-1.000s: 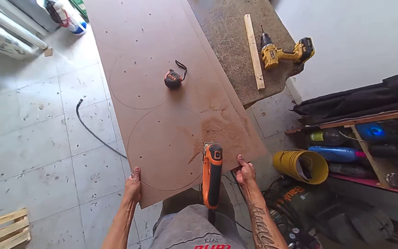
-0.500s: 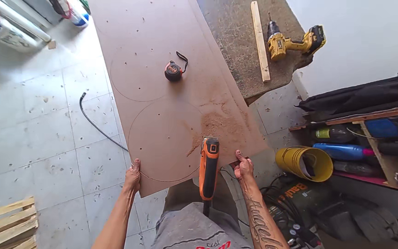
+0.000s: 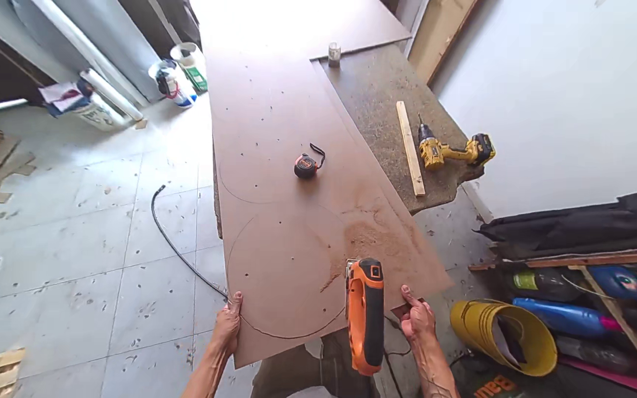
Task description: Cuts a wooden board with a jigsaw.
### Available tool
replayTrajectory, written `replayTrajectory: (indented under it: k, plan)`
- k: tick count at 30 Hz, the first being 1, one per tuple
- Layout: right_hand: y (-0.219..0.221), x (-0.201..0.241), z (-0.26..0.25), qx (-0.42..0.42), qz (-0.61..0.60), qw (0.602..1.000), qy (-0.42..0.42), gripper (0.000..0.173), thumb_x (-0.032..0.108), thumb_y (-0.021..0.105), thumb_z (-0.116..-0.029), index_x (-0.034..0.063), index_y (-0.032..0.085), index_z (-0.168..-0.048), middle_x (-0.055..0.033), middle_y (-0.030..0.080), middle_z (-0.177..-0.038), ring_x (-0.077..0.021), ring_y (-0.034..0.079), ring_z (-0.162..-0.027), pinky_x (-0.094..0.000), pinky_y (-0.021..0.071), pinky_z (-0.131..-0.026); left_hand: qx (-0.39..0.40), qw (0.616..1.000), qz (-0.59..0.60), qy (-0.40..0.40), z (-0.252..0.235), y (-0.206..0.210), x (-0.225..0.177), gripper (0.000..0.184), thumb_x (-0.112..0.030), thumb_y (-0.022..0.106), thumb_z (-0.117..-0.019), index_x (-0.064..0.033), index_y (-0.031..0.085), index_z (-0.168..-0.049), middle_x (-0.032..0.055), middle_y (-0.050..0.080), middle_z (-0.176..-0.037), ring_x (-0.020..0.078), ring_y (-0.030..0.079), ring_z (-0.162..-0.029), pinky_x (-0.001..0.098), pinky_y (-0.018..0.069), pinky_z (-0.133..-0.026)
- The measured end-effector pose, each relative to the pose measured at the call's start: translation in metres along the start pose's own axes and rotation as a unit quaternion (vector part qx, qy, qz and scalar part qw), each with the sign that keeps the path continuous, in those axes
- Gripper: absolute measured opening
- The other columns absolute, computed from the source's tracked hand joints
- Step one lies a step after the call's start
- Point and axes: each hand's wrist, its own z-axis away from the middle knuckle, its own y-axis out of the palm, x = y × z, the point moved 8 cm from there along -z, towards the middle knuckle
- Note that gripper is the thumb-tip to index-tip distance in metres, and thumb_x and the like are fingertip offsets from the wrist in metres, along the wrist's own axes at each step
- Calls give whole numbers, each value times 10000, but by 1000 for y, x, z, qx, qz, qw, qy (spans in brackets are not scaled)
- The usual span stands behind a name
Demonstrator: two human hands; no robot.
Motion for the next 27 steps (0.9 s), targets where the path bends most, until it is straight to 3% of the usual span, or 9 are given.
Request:
replayTrajectory:
  k: [6,9,16,22,27]
  plan:
    - [20,-29,67,20,-12,999,34,353,83,707,-960,-34,562,-1260,-221,734,-970,-331,753,-766,-509,654,-662,-30,998,-56,9,-10,-77,-25,541,-531,520,-1036,-18,647,-1149,110,704,-856,178,704,-741,407,609,-687]
    - [28,-42,84,19,-26,999,39,348,73,710,-955,-37,567,-1252,-226,736,-959,-336,754,-747,-508,655,-647,-30,998,-58,19,-12,-96,-34,535,-523,509,-1043,-23,646,-1175,97,709,-858,158,705,-745,389,611,-696]
    - [16,-39,73,-3,-22,1000,4,283,92,694,-966,-24,591,-1202,-189,741,-918,-297,754,-730,-475,656,-631,-25,998,-52,7,-7,-82,-25,515,-490,529,-1045,1,663,-1128,124,715,-838,199,715,-742,424,612,-704]
    - [18,-38,87,-4,-29,999,14,277,86,697,-961,-16,591,-1195,-184,740,-900,-284,751,-710,-459,655,-619,-12,998,-57,-5,13,-98,-59,494,-477,537,-1044,-5,656,-1131,119,716,-827,194,719,-725,410,620,-682]
    - [-28,-32,74,-7,-2,1000,8,298,110,704,-962,9,578,-1212,-159,741,-904,-274,754,-715,-463,657,-617,-7,997,-60,-41,46,-81,-12,512,-470,512,-1058,16,636,-1159,137,717,-847,212,720,-750,436,616,-719]
